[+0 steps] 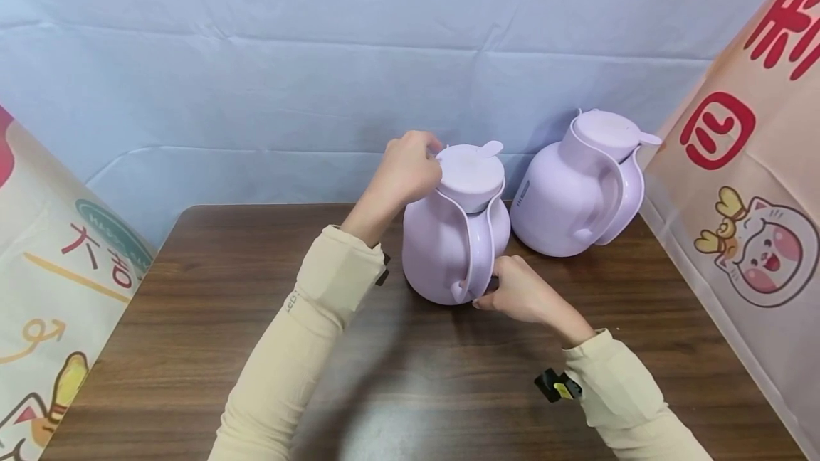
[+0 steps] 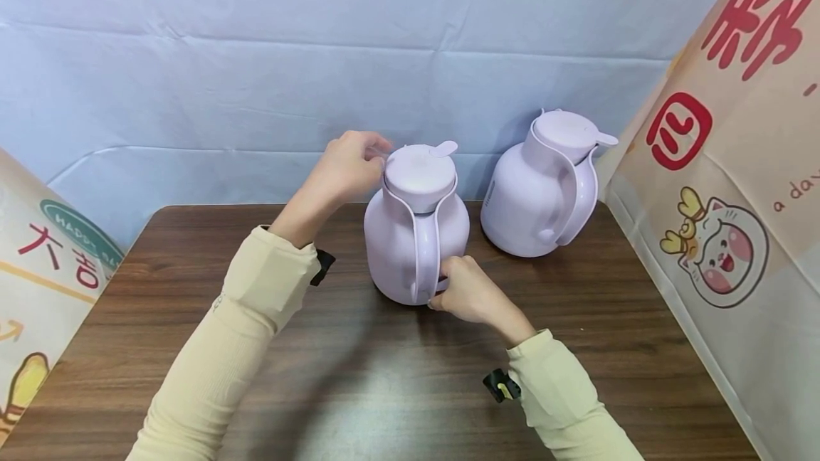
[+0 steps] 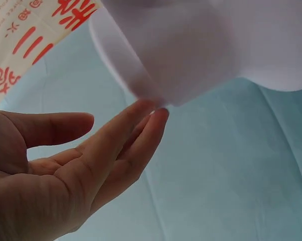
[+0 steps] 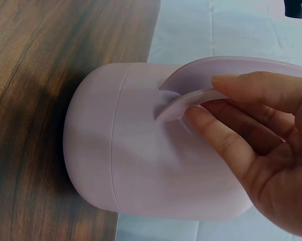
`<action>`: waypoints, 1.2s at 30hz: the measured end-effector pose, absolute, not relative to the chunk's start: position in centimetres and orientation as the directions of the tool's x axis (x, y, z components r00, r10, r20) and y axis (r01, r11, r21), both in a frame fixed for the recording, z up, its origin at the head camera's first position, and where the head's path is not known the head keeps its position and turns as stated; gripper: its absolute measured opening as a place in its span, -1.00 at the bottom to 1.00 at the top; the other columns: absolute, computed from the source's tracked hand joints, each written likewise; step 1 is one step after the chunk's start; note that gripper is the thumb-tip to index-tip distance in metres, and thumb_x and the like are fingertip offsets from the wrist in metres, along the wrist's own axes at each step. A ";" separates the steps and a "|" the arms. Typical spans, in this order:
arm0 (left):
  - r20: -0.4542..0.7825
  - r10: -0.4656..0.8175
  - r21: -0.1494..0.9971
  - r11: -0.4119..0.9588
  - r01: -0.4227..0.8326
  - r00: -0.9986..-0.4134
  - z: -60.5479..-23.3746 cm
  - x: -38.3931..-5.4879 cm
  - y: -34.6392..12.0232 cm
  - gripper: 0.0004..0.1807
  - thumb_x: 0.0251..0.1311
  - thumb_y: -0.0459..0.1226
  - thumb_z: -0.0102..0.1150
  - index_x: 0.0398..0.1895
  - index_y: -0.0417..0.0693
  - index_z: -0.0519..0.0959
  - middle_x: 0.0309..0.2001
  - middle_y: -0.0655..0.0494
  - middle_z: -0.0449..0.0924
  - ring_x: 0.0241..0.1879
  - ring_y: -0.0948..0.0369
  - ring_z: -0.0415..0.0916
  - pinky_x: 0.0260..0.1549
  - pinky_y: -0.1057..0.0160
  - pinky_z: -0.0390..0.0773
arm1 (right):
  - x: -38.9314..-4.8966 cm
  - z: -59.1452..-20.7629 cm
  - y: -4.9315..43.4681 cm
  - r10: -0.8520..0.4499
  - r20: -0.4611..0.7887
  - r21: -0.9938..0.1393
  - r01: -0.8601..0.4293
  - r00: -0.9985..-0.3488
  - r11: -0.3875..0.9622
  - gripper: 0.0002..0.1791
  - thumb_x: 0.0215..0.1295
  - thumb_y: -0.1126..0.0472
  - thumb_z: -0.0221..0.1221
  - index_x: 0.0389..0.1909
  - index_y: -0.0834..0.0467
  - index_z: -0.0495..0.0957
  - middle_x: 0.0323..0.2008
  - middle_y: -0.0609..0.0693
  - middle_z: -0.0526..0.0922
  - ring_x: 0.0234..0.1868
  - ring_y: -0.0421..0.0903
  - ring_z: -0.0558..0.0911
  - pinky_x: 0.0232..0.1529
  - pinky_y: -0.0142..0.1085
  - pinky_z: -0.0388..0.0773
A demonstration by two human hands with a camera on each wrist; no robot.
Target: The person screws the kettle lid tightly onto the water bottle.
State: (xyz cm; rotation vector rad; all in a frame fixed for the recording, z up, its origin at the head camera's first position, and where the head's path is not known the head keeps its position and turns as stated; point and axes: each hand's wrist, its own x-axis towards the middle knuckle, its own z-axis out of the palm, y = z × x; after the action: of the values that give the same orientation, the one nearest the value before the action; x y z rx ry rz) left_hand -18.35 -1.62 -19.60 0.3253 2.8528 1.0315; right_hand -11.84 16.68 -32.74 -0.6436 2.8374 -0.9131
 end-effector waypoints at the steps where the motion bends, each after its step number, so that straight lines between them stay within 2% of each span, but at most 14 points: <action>1: -0.014 0.223 0.643 0.748 0.162 -0.975 -19.6 -18.2 -1.7 -0.56 0.11 -0.44 -0.22 0.04 -0.11 0.50 0.09 0.06 0.44 0.18 0.03 0.18 0.02 0.20 0.29 | -11.8 -32.7 16.7 -0.420 0.040 -0.576 -0.364 -0.907 0.732 -0.83 -0.25 0.32 0.38 -0.58 0.09 0.60 -0.49 -0.09 0.62 -0.39 -0.12 0.55 -0.32 -0.23 0.45; 9: -0.015 0.228 0.655 0.738 0.163 -0.973 -19.6 -17.7 -2.0 -0.58 0.14 -0.43 -0.26 0.01 -0.12 0.52 0.07 0.06 0.46 0.03 0.11 0.33 -0.14 0.25 0.37 | -11.9 -32.7 16.7 -0.428 0.046 -0.573 -0.375 -0.903 0.729 -0.84 -0.23 0.32 0.38 -0.59 0.10 0.60 -0.52 -0.11 0.61 -0.45 -0.17 0.51 -0.35 -0.26 0.45; 17: 0.011 0.240 0.634 0.749 0.193 -0.971 -19.6 -17.9 -1.4 -0.61 0.19 -0.40 -0.21 0.03 -0.13 0.52 0.09 0.06 0.46 0.11 0.11 0.30 -0.02 0.23 0.34 | -11.8 -32.7 16.6 -0.426 0.045 -0.570 -0.373 -0.904 0.732 -0.83 -0.25 0.32 0.38 -0.58 0.10 0.59 -0.50 -0.09 0.62 -0.42 -0.15 0.53 -0.33 -0.24 0.46; 27: 0.006 0.235 0.623 0.759 0.187 -0.972 -19.7 -18.6 -1.0 -0.59 0.16 -0.42 -0.19 0.06 -0.11 0.48 0.11 0.04 0.43 0.11 0.07 0.28 -0.03 0.22 0.33 | -11.8 -32.7 16.6 -0.424 0.042 -0.571 -0.369 -0.905 0.733 -0.84 -0.23 0.32 0.38 -0.58 0.10 0.59 -0.49 -0.08 0.63 -0.40 -0.11 0.55 -0.32 -0.24 0.46; 36: 0.051 0.263 0.629 0.741 0.235 -0.964 -20.0 -19.1 -0.7 -0.64 0.26 -0.36 -0.19 0.08 -0.09 0.47 0.12 0.05 0.43 0.13 0.06 0.30 0.02 0.21 0.30 | -11.7 -32.7 16.6 -0.414 0.036 -0.579 -0.357 -0.909 0.733 -0.85 -0.23 0.32 0.38 -0.58 0.11 0.60 -0.49 -0.08 0.62 -0.42 -0.13 0.53 -0.33 -0.24 0.45</action>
State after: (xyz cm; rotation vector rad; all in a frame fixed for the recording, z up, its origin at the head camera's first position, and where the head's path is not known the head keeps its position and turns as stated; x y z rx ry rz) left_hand -19.09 -0.73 -19.97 0.4140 2.8926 1.0369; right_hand -11.73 16.57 -32.67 -0.6324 2.8350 -0.9175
